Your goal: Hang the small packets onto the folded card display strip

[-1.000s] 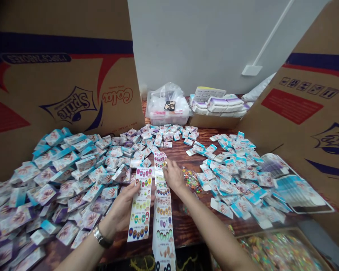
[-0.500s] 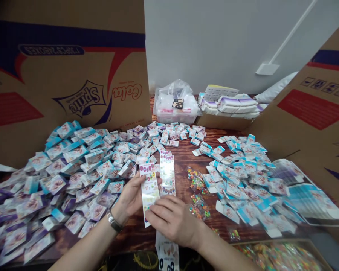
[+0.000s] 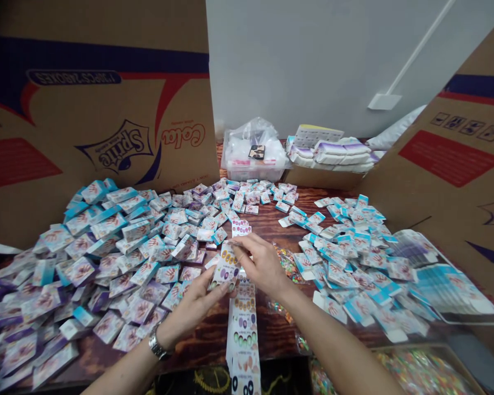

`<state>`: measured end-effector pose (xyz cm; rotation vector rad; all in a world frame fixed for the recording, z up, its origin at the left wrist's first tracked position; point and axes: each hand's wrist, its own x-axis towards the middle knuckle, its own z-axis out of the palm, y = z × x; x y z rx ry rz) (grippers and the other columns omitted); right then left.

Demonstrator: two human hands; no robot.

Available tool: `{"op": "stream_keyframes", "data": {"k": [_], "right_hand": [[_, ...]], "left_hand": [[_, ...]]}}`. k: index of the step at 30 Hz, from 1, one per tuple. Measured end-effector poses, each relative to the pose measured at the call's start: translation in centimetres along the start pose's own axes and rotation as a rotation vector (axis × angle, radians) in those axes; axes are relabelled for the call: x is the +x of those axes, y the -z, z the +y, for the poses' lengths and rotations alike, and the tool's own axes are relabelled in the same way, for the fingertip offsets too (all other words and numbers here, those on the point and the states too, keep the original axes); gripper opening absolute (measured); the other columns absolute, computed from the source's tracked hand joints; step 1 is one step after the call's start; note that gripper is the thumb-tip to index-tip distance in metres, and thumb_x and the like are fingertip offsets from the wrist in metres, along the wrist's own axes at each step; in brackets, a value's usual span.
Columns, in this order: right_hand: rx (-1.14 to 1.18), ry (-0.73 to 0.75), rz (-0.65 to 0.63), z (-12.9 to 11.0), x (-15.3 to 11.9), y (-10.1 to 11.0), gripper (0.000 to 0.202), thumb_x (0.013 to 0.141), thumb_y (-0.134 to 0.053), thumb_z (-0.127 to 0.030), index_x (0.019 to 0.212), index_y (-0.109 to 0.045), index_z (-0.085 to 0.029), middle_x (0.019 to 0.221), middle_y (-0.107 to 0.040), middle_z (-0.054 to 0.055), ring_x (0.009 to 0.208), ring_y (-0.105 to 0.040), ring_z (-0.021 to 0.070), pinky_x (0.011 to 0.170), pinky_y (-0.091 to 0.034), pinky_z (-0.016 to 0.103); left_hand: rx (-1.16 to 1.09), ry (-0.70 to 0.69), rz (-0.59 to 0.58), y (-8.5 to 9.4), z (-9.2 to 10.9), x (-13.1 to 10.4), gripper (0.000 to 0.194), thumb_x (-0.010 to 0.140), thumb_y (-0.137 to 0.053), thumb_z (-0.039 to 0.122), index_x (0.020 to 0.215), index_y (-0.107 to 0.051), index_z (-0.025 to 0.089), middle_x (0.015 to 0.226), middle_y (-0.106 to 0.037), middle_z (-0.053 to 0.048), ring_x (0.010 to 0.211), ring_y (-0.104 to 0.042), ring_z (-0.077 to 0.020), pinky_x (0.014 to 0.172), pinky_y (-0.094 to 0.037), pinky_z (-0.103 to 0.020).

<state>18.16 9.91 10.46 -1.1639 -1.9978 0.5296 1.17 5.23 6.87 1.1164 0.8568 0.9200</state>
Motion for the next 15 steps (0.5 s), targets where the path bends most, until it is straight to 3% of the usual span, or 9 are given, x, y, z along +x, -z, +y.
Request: {"op": "stream_keyframes", "data": {"k": [3,6,9,11,15], "right_hand": [[-0.061,0.035,0.061,-0.2,-0.4,-0.1,0.017,0.091,-0.049,-0.021,0.101,-0.062,-0.021,0.09,-0.064,0.004,0.083,-0.061,0.0161,0.074,-0.05,0.029],[-0.254,0.237,0.109,-0.4,-1.9,-0.7,0.025,0.091,-0.046,-0.016,0.112,-0.06,-0.02,0.092,-0.064,0.007,0.087,-0.059,0.0183,0.076,-0.05,0.032],[-0.455,0.469,-0.008,-0.6,-4.0,-1.7,0.033,0.091,-0.045,-0.015,0.122,-0.055,-0.019,0.102,-0.065,0.01,0.096,-0.057,0.0217,0.081,-0.049,0.036],[-0.519,0.518,-0.054,-0.5,-5.1,-2.3,0.035,0.09,-0.046,-0.015,0.125,-0.053,-0.015,0.108,-0.064,0.011,0.101,-0.054,0.0233,0.085,-0.048,0.039],[-0.535,0.559,-0.037,0.1,-5.8,-2.7,0.034,0.087,-0.051,-0.011,0.122,-0.054,-0.012,0.109,-0.065,0.01,0.101,-0.053,0.0239,0.087,-0.047,0.04]], "left_hand": [[-0.081,0.005,0.039,-0.3,-0.3,0.2,0.028,0.085,-0.057,0.026,0.112,-0.058,0.022,0.107,-0.062,-0.004,0.098,-0.056,-0.0192,0.091,-0.043,-0.033],[-0.337,0.109,0.087,-0.7,-0.6,0.2,0.028,0.082,-0.059,0.024,0.11,-0.058,0.022,0.106,-0.062,-0.004,0.089,-0.059,-0.0177,0.081,-0.048,-0.032],[-0.575,0.179,0.111,-0.8,-0.7,0.2,0.021,0.071,-0.066,0.012,0.09,-0.062,0.018,0.085,-0.063,0.0,0.075,-0.058,-0.0121,0.07,-0.047,-0.023],[-0.725,0.204,0.086,-0.6,-0.6,0.2,0.019,0.063,-0.067,0.008,0.079,-0.063,0.016,0.075,-0.062,0.001,0.069,-0.056,-0.0103,0.067,-0.046,-0.021],[-0.845,0.257,0.048,-0.2,-0.7,0.4,0.017,0.072,-0.067,0.025,0.085,-0.065,0.015,0.082,-0.064,-0.003,0.073,-0.057,-0.013,0.067,-0.046,-0.024]]}}
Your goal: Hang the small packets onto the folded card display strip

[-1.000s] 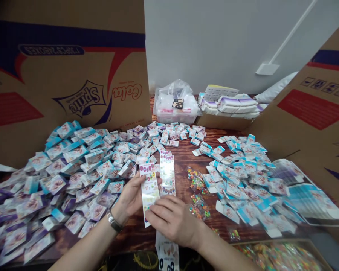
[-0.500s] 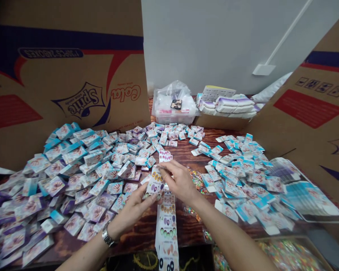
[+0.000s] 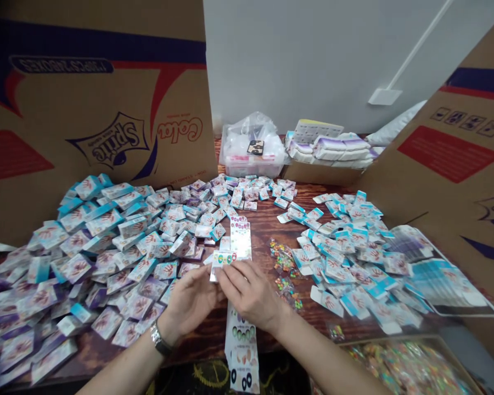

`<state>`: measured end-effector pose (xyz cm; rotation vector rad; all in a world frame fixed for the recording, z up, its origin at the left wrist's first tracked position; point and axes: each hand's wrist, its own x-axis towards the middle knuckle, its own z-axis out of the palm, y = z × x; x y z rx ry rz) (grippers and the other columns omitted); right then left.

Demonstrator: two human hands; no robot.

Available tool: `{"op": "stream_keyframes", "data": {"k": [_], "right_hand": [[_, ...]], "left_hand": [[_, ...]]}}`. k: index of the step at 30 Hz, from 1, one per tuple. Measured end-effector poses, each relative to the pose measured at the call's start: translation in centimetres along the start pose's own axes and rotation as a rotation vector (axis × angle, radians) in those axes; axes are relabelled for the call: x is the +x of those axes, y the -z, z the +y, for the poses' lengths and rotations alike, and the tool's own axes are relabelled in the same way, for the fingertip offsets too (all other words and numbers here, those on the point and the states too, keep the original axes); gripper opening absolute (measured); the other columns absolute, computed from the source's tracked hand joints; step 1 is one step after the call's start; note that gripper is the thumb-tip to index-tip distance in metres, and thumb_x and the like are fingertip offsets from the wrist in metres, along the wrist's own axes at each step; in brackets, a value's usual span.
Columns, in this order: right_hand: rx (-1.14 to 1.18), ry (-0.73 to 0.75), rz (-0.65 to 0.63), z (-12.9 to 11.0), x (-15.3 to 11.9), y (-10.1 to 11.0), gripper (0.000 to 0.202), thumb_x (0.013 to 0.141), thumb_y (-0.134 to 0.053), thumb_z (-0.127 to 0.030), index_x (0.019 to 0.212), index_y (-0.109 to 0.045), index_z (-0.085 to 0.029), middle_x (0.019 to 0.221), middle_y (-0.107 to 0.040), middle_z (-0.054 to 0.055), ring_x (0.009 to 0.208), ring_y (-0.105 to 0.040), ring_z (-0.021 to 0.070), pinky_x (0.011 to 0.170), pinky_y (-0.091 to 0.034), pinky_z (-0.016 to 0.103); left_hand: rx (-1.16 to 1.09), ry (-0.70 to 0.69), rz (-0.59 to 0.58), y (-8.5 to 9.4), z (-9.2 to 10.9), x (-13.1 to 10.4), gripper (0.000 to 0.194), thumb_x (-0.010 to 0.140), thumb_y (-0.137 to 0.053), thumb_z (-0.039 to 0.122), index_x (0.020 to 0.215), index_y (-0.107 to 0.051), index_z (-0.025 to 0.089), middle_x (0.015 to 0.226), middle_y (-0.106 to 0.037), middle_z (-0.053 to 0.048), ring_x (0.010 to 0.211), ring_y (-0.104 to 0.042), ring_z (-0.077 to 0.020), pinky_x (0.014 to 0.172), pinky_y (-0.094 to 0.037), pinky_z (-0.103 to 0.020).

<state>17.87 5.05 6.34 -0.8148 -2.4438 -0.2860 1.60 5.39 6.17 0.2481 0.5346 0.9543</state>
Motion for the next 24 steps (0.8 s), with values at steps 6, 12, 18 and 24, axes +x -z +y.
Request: {"op": "stream_keyframes", "data": {"k": [6,12,18,24], "right_hand": [[0.437,-0.261,-0.088,0.6,0.7,0.4,0.026,0.091,-0.045,-0.011,0.112,-0.057,-0.019,0.096,-0.063,0.005,0.089,-0.055,0.0168,0.078,-0.05,0.031],[0.604,-0.6,-0.088,1.3,1.4,0.9,0.024,0.09,-0.052,-0.023,0.114,-0.054,-0.022,0.101,-0.054,0.007,0.095,-0.055,0.0178,0.082,-0.048,0.033],[0.523,-0.537,-0.176,-0.1,0.1,-0.2,0.018,0.093,-0.045,-0.024,0.103,-0.06,-0.019,0.088,-0.058,0.006,0.084,-0.055,0.0179,0.075,-0.046,0.03],[0.491,-0.688,-0.099,3.7,-3.0,-0.9,0.019,0.094,-0.043,-0.028,0.096,-0.06,-0.02,0.085,-0.061,0.003,0.081,-0.057,0.0157,0.072,-0.044,0.027]], "left_hand": [[0.277,-0.162,0.064,0.2,-0.2,0.4,0.017,0.077,-0.068,0.026,0.09,-0.067,0.014,0.085,-0.066,-0.003,0.076,-0.059,-0.0124,0.072,-0.047,-0.025],[0.766,-0.332,0.032,1.0,-0.3,-0.2,0.032,0.083,-0.059,0.03,0.112,-0.059,0.015,0.111,-0.064,-0.009,0.099,-0.06,-0.0191,0.089,-0.046,-0.032],[1.286,-0.534,0.09,2.9,-1.4,0.0,0.025,0.09,-0.045,0.027,0.113,-0.045,0.018,0.093,-0.068,-0.007,0.083,-0.067,-0.0183,0.073,-0.053,-0.031],[1.705,-0.759,0.063,3.0,-3.3,0.7,0.046,0.091,-0.044,0.023,0.134,-0.03,0.016,0.115,-0.062,-0.014,0.105,-0.061,-0.0217,0.086,-0.051,-0.037]]}}
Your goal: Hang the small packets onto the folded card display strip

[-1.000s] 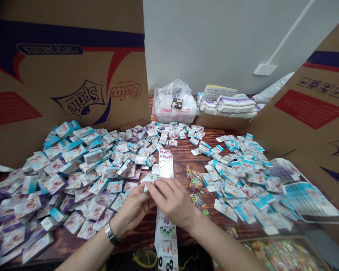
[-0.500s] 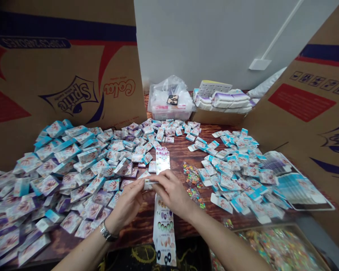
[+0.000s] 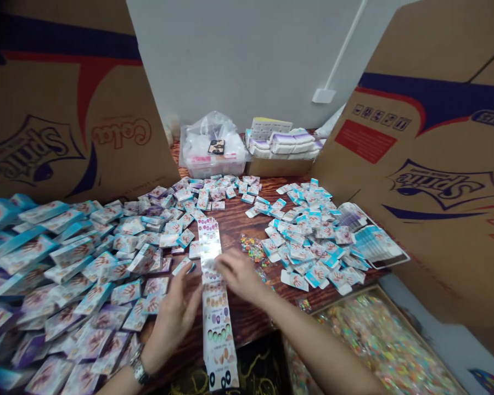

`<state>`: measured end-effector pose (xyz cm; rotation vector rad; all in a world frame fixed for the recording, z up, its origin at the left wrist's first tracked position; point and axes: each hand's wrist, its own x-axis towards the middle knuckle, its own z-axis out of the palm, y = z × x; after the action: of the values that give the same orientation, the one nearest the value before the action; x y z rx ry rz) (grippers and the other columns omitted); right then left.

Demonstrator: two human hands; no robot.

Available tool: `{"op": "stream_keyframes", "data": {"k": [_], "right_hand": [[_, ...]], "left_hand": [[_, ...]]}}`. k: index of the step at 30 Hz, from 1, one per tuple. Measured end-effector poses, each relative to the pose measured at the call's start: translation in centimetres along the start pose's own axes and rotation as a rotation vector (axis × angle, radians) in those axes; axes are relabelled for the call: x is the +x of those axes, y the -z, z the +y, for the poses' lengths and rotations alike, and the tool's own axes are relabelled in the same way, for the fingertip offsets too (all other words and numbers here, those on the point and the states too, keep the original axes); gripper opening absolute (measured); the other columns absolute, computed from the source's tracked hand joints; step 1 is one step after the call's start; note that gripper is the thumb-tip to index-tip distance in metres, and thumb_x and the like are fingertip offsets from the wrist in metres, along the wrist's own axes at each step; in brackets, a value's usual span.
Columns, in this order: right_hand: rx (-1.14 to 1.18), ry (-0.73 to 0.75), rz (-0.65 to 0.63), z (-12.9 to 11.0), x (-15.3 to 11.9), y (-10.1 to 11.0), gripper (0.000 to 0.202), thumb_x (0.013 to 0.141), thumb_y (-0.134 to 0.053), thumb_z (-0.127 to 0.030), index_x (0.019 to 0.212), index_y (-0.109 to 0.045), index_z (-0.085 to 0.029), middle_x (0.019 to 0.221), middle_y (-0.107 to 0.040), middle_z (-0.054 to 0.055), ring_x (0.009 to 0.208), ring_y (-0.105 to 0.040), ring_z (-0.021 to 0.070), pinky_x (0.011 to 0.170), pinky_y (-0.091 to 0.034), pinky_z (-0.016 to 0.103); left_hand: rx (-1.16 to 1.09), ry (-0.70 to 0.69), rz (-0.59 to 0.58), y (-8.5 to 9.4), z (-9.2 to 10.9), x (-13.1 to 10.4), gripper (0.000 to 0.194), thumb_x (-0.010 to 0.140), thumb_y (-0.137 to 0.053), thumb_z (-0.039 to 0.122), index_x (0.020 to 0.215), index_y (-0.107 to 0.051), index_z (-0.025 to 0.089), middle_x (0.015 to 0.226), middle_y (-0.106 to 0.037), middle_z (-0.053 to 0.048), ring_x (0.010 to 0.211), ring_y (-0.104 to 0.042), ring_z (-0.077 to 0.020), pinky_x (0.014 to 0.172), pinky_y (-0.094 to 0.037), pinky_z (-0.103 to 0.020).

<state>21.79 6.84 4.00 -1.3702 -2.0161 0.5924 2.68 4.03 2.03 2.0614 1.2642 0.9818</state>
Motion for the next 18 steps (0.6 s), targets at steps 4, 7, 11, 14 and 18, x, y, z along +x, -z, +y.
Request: {"op": "stream_keyframes", "data": {"k": [4,7,11,14,18], "right_hand": [[-0.195,-0.289,0.147,7.2,2.1,3.7,0.026,0.094,-0.036,-0.028,0.103,-0.057,-0.017,0.08,-0.063,0.004,0.071,-0.057,0.0162,0.065,-0.045,0.028],[-0.308,-0.355,0.126,11.6,3.9,5.5,0.023,0.093,-0.039,-0.025,0.093,-0.06,-0.015,0.083,-0.063,0.006,0.078,-0.058,0.0181,0.071,-0.046,0.032],[-0.423,-0.346,-0.013,14.4,6.7,5.1,0.023,0.091,-0.051,-0.03,0.108,-0.057,-0.015,0.107,-0.06,0.007,0.092,-0.059,0.0184,0.08,-0.05,0.038],[-0.496,-0.319,-0.092,15.3,9.0,3.7,0.031,0.09,-0.053,-0.032,0.117,-0.053,-0.016,0.117,-0.055,0.008,0.098,-0.058,0.0197,0.082,-0.051,0.04],[-0.586,-0.328,-0.11,15.8,10.2,2.2,0.031,0.09,-0.053,-0.032,0.117,-0.053,-0.016,0.117,-0.055,0.008,0.098,-0.058,0.0199,0.082,-0.05,0.04]], "left_hand": [[0.351,-0.315,-0.21,-1.7,-0.2,-1.1,0.046,0.088,-0.049,0.026,0.132,-0.04,0.015,0.133,-0.05,-0.016,0.127,-0.041,-0.0318,0.099,-0.042,-0.049],[0.524,-0.412,-0.286,-2.6,-0.8,-1.7,0.041,0.086,-0.053,0.031,0.124,-0.051,0.014,0.132,-0.051,-0.016,0.126,-0.041,-0.0368,0.095,-0.042,-0.055],[0.6,-0.461,-0.256,-3.0,-1.6,-1.8,0.038,0.085,-0.053,0.028,0.121,-0.053,0.016,0.128,-0.055,-0.013,0.123,-0.045,-0.0337,0.094,-0.044,-0.052],[0.645,-0.505,-0.206,-3.1,-1.8,-1.5,0.037,0.083,-0.055,0.026,0.119,-0.055,0.018,0.125,-0.058,-0.011,0.118,-0.049,-0.032,0.091,-0.046,-0.048],[0.711,-0.548,-0.159,-3.1,-1.7,-1.5,0.037,0.082,-0.055,0.027,0.118,-0.057,0.019,0.123,-0.059,-0.009,0.116,-0.051,-0.0303,0.088,-0.049,-0.043]]}}
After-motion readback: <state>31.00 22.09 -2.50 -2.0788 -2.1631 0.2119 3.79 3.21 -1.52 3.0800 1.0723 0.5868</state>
